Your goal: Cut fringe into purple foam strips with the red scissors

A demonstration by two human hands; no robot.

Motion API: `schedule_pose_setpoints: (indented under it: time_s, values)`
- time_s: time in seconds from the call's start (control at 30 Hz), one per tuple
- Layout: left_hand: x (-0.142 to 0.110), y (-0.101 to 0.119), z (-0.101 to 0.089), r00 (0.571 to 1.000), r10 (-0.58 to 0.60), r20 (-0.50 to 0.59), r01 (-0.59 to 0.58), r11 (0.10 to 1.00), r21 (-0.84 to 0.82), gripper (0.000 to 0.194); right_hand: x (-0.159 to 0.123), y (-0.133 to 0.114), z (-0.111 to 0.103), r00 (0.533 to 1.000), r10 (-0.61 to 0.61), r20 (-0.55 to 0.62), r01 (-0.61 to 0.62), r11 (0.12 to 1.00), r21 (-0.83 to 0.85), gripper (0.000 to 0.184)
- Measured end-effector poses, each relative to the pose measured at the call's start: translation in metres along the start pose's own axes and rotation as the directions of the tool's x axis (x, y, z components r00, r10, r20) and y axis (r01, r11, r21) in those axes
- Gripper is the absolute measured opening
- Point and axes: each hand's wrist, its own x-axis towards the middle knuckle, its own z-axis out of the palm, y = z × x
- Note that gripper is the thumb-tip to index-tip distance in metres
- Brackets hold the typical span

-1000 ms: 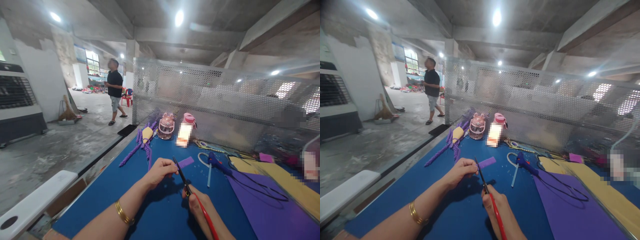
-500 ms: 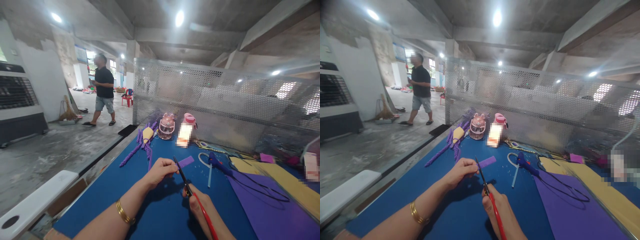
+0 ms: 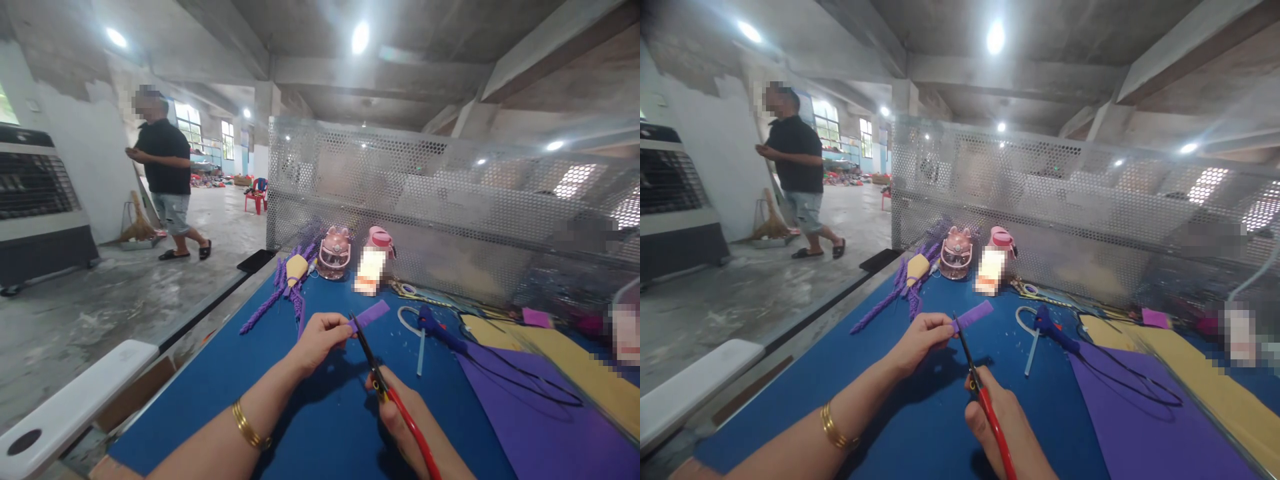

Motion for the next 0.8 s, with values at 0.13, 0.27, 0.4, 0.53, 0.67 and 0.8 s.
schedule_pose_setpoints:
  time_s: [0.13,0.27,0.4,0.53,0.67,0.8]
  values:
    - [0.001,0.000,0.000,0.999,0.014,-0.040,-0.012,0.999,0.048,0.020,-0.001,0.003,-0.003,0.998,-0.007,0.056,0.017,0.984,-0.175,0.068]
    - [0.002,-0.001,0.000,0.997,0.038,-0.065,-0.033,0.996,0.078,0.018,-0.003,0.011,-0.001,1.000,-0.023,0.008,0.024,0.924,-0.383,0.070]
    - [0.001,-0.002,-0.001,0.998,0.039,-0.048,-0.035,0.995,0.098,0.018,-0.003,0.012,0.000,0.999,-0.042,0.008,0.041,0.888,-0.457,0.065]
    - [0.001,-0.003,0.000,0.999,0.052,-0.015,-0.050,0.991,0.122,0.018,-0.002,0.012,0.000,0.999,-0.047,-0.005,0.039,0.870,-0.492,0.062]
    - [0.000,-0.003,0.000,0.998,0.068,0.006,-0.068,0.989,0.134,0.018,-0.001,0.011,0.002,0.999,-0.045,-0.022,0.026,0.844,-0.536,0.063]
    - [0.000,-0.001,0.000,0.998,0.063,0.007,-0.064,0.990,0.127,0.019,-0.002,0.012,0.004,0.996,-0.081,-0.042,0.043,0.822,-0.568,0.067]
